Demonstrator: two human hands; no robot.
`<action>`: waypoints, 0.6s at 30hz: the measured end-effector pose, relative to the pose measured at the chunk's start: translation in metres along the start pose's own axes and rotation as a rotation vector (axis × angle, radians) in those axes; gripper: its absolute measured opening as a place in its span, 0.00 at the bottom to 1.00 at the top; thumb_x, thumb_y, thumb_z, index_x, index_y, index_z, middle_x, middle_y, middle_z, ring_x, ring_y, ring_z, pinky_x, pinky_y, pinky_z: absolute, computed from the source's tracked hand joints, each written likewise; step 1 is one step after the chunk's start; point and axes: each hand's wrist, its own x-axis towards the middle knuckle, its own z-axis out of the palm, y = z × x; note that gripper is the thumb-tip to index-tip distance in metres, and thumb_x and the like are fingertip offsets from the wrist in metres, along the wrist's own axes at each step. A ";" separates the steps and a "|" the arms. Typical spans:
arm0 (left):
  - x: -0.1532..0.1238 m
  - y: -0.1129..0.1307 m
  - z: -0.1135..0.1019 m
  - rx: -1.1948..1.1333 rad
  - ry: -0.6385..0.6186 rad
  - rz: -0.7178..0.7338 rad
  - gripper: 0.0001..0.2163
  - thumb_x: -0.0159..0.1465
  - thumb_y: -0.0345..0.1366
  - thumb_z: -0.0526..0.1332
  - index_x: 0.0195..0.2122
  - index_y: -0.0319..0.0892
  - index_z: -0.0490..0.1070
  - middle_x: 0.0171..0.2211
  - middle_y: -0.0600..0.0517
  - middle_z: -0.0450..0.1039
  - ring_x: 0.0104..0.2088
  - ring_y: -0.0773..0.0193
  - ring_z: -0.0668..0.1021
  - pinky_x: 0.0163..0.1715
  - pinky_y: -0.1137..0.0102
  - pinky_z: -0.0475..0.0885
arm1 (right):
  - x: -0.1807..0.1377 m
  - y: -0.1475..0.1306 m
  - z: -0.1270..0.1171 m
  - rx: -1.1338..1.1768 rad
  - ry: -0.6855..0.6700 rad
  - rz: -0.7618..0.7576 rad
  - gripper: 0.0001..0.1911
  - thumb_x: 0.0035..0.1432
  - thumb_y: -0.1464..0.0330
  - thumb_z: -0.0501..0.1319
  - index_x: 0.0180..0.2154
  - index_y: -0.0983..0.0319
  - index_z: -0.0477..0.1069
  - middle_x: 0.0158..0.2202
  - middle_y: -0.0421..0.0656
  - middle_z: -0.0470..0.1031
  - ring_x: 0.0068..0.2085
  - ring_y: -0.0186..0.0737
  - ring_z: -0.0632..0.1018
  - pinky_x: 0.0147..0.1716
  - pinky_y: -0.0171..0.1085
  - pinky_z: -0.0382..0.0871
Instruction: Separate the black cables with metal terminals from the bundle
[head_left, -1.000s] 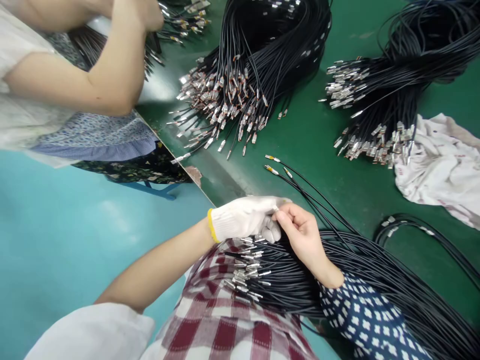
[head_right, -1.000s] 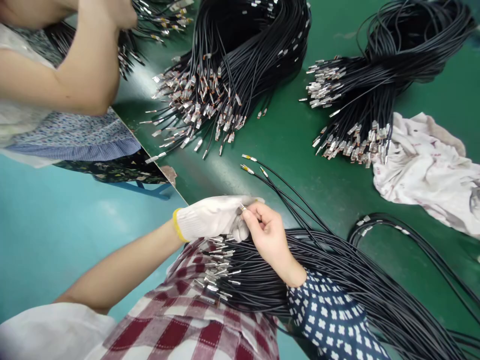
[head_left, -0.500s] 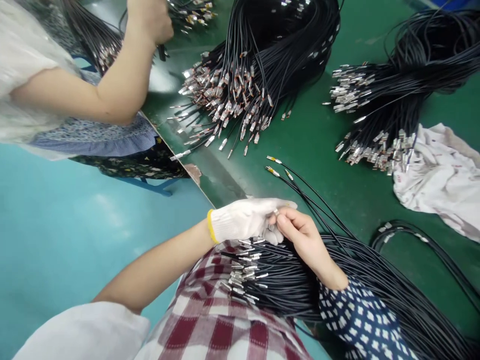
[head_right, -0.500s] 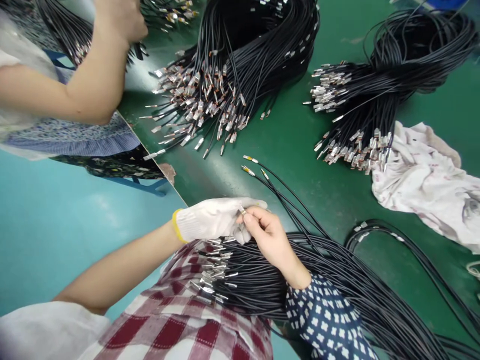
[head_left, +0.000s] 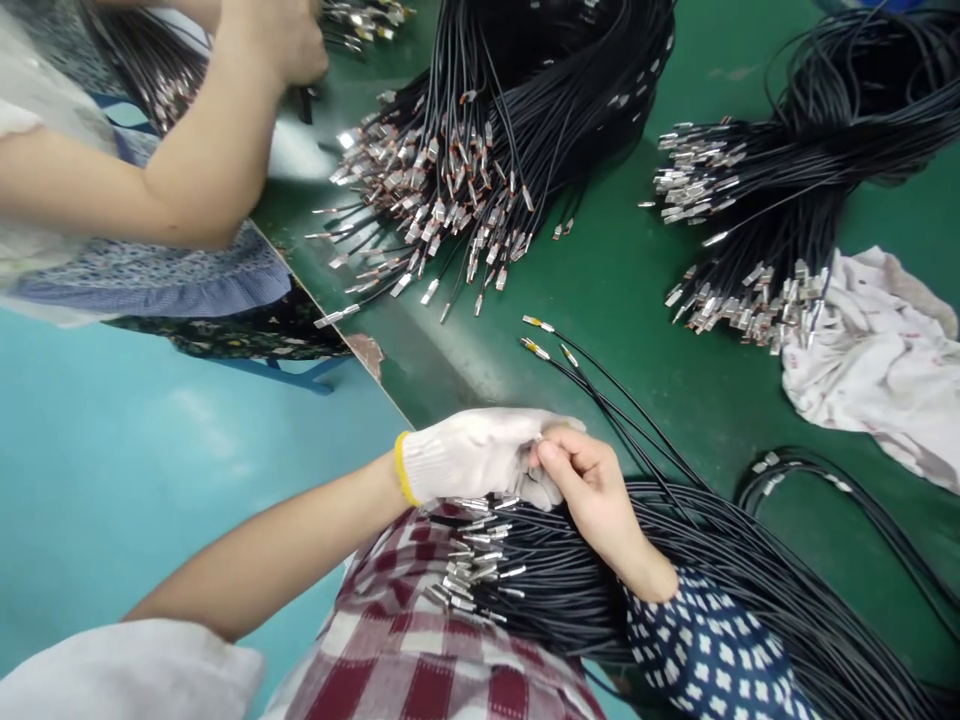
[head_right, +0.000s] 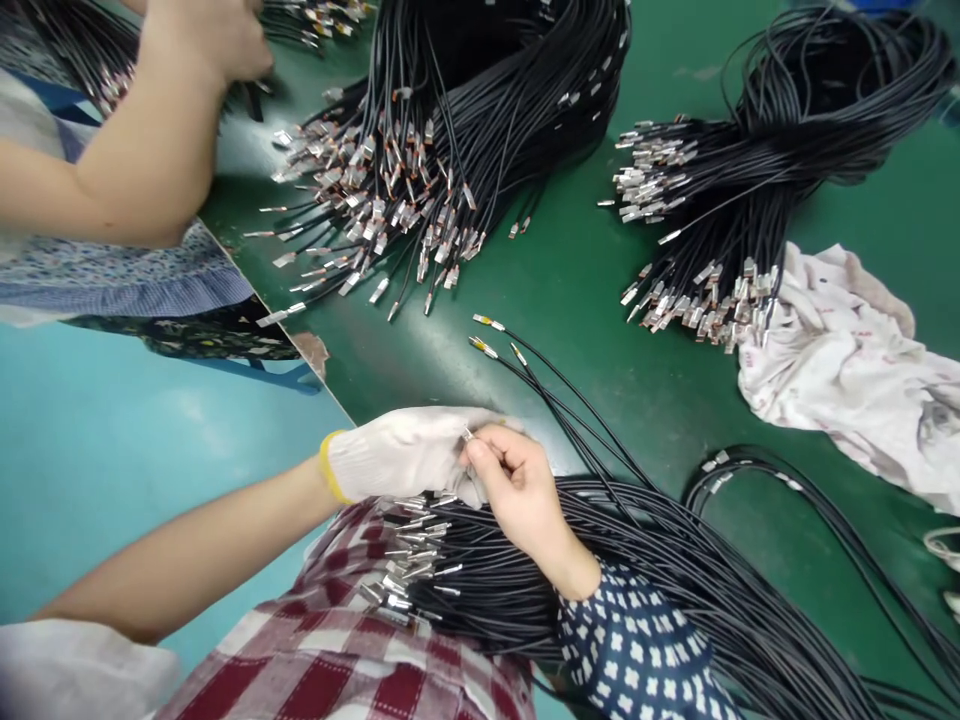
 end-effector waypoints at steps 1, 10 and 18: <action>0.000 0.000 0.001 -0.002 0.000 -0.003 0.16 0.64 0.40 0.64 0.50 0.38 0.74 0.39 0.45 0.75 0.36 0.62 0.74 0.38 0.66 0.68 | 0.000 0.000 0.000 -0.005 0.004 0.013 0.20 0.64 0.56 0.59 0.26 0.62 0.71 0.20 0.37 0.63 0.22 0.33 0.61 0.22 0.33 0.55; 0.003 0.003 0.008 -0.091 -0.082 0.004 0.09 0.61 0.39 0.65 0.34 0.36 0.74 0.33 0.47 0.71 0.37 0.60 0.75 0.41 0.65 0.69 | 0.000 -0.001 0.000 -0.060 0.029 0.033 0.21 0.63 0.53 0.59 0.25 0.61 0.72 0.22 0.40 0.66 0.24 0.35 0.64 0.22 0.33 0.56; 0.001 0.005 0.002 -0.077 -0.136 -0.015 0.10 0.62 0.40 0.64 0.34 0.36 0.72 0.33 0.47 0.71 0.34 0.60 0.75 0.38 0.62 0.71 | 0.000 0.001 -0.002 -0.067 0.015 0.023 0.18 0.63 0.57 0.59 0.25 0.61 0.72 0.22 0.39 0.66 0.24 0.36 0.64 0.23 0.34 0.56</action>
